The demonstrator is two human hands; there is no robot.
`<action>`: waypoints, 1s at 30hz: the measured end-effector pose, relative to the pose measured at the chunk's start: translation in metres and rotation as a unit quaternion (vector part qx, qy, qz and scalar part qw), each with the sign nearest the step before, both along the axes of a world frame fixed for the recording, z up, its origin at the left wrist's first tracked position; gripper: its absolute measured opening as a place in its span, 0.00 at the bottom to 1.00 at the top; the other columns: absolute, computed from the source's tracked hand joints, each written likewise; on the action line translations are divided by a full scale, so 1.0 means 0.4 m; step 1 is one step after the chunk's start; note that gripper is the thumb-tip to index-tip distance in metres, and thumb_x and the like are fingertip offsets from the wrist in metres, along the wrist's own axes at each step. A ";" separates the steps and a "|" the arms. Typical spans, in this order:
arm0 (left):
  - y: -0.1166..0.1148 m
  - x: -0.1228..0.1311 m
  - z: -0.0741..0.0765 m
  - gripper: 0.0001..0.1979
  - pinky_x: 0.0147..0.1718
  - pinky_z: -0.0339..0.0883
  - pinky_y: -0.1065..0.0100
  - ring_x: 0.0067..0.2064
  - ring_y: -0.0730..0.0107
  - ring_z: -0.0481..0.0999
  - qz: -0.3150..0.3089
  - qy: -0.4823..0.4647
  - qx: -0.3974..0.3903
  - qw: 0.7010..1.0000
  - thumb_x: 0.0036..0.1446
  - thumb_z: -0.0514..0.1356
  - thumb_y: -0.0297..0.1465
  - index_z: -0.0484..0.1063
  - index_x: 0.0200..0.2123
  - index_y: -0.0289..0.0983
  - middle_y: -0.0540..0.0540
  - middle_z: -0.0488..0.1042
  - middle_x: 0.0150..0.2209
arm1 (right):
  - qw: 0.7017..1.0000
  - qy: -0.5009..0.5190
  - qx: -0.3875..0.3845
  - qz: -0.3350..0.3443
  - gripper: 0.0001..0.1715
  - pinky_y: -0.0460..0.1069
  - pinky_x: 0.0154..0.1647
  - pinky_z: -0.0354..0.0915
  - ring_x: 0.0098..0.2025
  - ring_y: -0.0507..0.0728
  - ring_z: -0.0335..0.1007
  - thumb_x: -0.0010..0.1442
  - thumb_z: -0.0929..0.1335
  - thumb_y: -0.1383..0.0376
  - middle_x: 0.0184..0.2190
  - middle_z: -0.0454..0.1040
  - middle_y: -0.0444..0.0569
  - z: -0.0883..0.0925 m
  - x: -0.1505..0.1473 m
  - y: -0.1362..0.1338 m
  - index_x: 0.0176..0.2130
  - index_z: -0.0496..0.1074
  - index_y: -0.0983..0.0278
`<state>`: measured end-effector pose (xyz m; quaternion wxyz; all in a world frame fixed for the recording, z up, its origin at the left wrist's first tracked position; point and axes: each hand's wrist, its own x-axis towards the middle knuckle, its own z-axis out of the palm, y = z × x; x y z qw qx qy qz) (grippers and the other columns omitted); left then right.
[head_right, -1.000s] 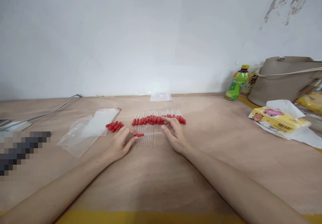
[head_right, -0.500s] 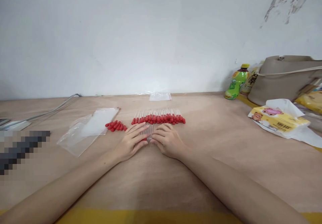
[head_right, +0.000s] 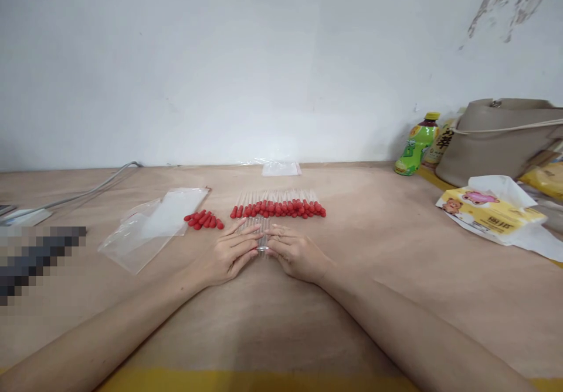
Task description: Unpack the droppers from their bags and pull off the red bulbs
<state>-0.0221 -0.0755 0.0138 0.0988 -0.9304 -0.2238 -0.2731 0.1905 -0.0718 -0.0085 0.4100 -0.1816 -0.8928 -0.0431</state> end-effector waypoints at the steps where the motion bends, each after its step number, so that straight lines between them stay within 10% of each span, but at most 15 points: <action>1: 0.000 -0.002 -0.001 0.09 0.60 0.48 0.53 0.56 0.65 0.63 0.000 -0.001 -0.002 1.000 0.59 0.51 0.27 0.69 0.41 0.35 0.45 0.73 0.47 | 1.000 -0.003 0.004 0.000 0.07 0.55 0.55 0.63 0.49 0.54 0.67 0.59 0.62 0.71 0.35 0.75 0.51 0.001 0.001 -0.002 0.38 0.68 0.66; 21: -0.028 -0.034 -0.004 0.07 0.58 0.51 0.55 0.55 0.65 0.66 -0.021 -0.020 0.012 0.999 0.58 0.52 0.25 0.68 0.40 0.34 0.44 0.74 0.45 | 1.000 0.004 0.006 0.013 0.08 0.55 0.56 0.61 0.49 0.55 0.67 0.58 0.63 0.71 0.37 0.75 0.51 -0.003 0.024 -0.008 0.38 0.70 0.66; 30: 0.054 -0.136 0.049 0.10 0.34 0.68 0.64 0.35 0.68 0.71 0.259 -0.170 -0.010 0.951 0.59 0.51 0.31 0.72 0.37 0.37 0.46 0.69 0.31 | 0.965 0.006 -0.063 -0.255 0.12 0.49 0.33 0.60 0.28 0.53 0.62 0.59 0.62 0.63 0.23 0.66 0.47 0.011 0.030 0.018 0.36 0.75 0.61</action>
